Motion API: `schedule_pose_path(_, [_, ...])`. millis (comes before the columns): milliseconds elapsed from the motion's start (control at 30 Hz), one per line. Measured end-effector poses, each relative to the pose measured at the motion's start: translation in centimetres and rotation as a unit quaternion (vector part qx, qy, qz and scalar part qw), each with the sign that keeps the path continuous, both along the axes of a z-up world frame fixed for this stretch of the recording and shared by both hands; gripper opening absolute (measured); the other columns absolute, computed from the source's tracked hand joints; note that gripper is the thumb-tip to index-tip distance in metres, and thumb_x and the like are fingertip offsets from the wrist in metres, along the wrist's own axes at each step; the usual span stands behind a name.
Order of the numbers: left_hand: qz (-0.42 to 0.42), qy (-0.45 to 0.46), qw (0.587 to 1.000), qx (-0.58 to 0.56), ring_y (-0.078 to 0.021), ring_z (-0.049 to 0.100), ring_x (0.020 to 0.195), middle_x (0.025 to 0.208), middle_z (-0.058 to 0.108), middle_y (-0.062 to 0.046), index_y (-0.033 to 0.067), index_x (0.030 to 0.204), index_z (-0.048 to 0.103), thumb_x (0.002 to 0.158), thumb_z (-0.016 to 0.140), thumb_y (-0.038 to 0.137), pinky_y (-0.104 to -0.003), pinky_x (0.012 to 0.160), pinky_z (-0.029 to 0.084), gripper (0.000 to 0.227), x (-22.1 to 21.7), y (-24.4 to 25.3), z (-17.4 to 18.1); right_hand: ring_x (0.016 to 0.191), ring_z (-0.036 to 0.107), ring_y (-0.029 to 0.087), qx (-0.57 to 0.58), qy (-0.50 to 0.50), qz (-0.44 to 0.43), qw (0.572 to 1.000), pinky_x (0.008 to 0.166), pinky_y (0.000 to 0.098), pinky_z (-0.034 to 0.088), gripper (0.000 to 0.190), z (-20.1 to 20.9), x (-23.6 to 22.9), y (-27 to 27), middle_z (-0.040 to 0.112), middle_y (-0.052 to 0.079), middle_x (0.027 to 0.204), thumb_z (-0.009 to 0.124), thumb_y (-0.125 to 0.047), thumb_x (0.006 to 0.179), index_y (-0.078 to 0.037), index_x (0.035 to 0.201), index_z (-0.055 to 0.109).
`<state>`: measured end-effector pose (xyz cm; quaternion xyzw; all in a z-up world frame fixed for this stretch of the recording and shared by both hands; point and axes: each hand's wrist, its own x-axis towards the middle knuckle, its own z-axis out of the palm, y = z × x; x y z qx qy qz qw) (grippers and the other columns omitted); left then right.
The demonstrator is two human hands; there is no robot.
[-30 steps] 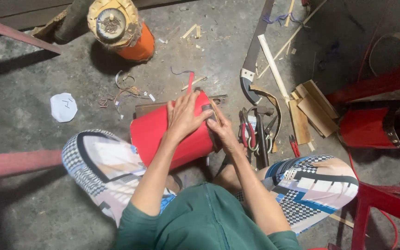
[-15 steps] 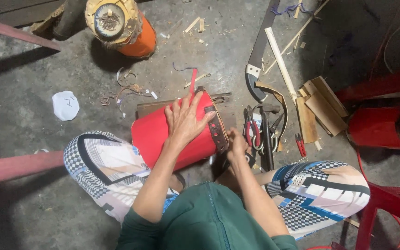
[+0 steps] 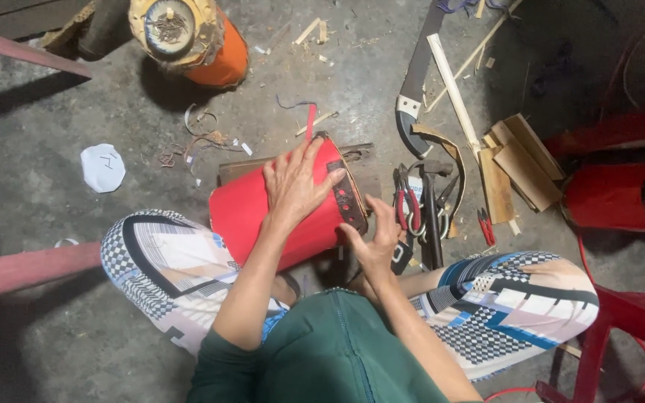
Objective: The person secures a dark band around the rim of a red cylindrical drum using a hammer and nails. They repeatedly hammer nails into the band, adjust the band's position, and use pliers to trim excess material. The person also applies white tape to the band's edge.
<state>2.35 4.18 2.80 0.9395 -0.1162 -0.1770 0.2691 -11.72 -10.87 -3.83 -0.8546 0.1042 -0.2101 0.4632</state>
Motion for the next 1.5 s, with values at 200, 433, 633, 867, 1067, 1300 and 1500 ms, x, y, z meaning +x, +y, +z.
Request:
schedule_pose_path(200, [-0.007,0.007,1.0,-0.013,-0.0469,0.047,0.137,0.16,0.042,-0.014,0.0167,0.151,0.047,0.095,0.054,0.064,-0.069,0.107,0.025,0.074,-0.1,-0.4,1.9,0.091,0.071,0.021,-0.128,-0.033,-0.02,0.991,0.082,0.0338,0.055,0.046,-1.3,-0.4,0.0,0.071,0.005,0.103,0.086,-0.028,0.083,-0.011,0.124,0.073])
schedule_pose_path(433, [-0.002,-0.008,1.0,-0.01,-0.0397,0.051,0.136,0.153,0.051,-0.011,0.0177,0.151,0.047,0.095,0.051,0.068,-0.067,0.108,0.027,0.076,-0.1,-0.5,-0.5,0.084,0.072,0.022,-0.146,-0.04,-0.016,0.988,0.076,0.0322,0.058,0.037,-0.4,0.1,-0.4,0.072,0.004,0.097,0.082,-0.027,0.088,-0.009,0.119,0.075])
schedule_pose_path(633, [0.004,-0.018,0.999,-0.032,-0.0375,0.052,0.136,0.152,0.052,-0.013,0.0152,0.149,0.049,0.095,0.053,0.066,-0.067,0.108,0.027,0.075,-0.1,0.0,-0.6,0.11,0.066,0.031,-0.081,0.043,0.011,0.996,0.096,0.0442,0.053,0.078,0.3,-3.3,0.0,0.063,0.012,0.122,0.09,-0.031,0.076,-0.01,0.143,0.058])
schedule_pose_path(867, [0.014,-0.026,0.999,-0.034,-0.0348,0.052,0.136,0.152,0.052,-0.012,0.0159,0.149,0.05,0.095,0.056,0.064,-0.063,0.109,0.028,0.073,-0.6,-0.3,-0.7,0.116,0.062,0.04,-0.091,0.121,0.011,0.988,0.101,0.0504,0.05,0.084,-3.2,-4.6,0.9,0.059,0.019,0.125,0.079,-0.001,0.063,-0.002,0.142,0.049])
schedule_pose_path(1067, [0.016,-0.014,0.999,-0.031,-0.0345,0.05,0.138,0.153,0.052,-0.012,0.0155,0.15,0.049,0.096,0.054,0.064,-0.061,0.109,0.028,0.073,-0.8,-0.2,-0.1,0.091,0.067,0.031,-0.122,0.128,-0.03,0.984,0.087,0.0443,0.049,0.063,-9.5,-5.2,-0.6,0.063,0.002,0.1,0.077,-0.014,0.059,-0.017,0.12,0.061])
schedule_pose_path(1300, [0.021,-0.014,0.999,-0.03,-0.0353,0.05,0.139,0.152,0.052,-0.013,0.0149,0.149,0.049,0.096,0.053,0.065,-0.063,0.11,0.026,0.073,-0.7,-0.2,-0.2,0.125,0.057,0.048,0.024,0.276,0.1,0.955,0.096,0.0689,0.036,0.089,3.8,-2.2,-1.4,0.052,0.017,0.147,0.079,-0.035,0.079,-0.02,0.156,0.036])
schedule_pose_path(1500, [0.021,-0.022,0.999,-0.03,-0.035,0.05,0.139,0.152,0.052,-0.013,0.0145,0.149,0.049,0.096,0.053,0.064,-0.065,0.111,0.026,0.073,-0.8,-0.3,-0.1,0.113,0.069,0.036,-0.04,-0.03,0.079,0.996,0.097,0.0449,0.054,0.055,3.6,2.4,-0.3,0.07,0.015,0.121,0.086,-0.02,0.084,-0.005,0.133,0.067])
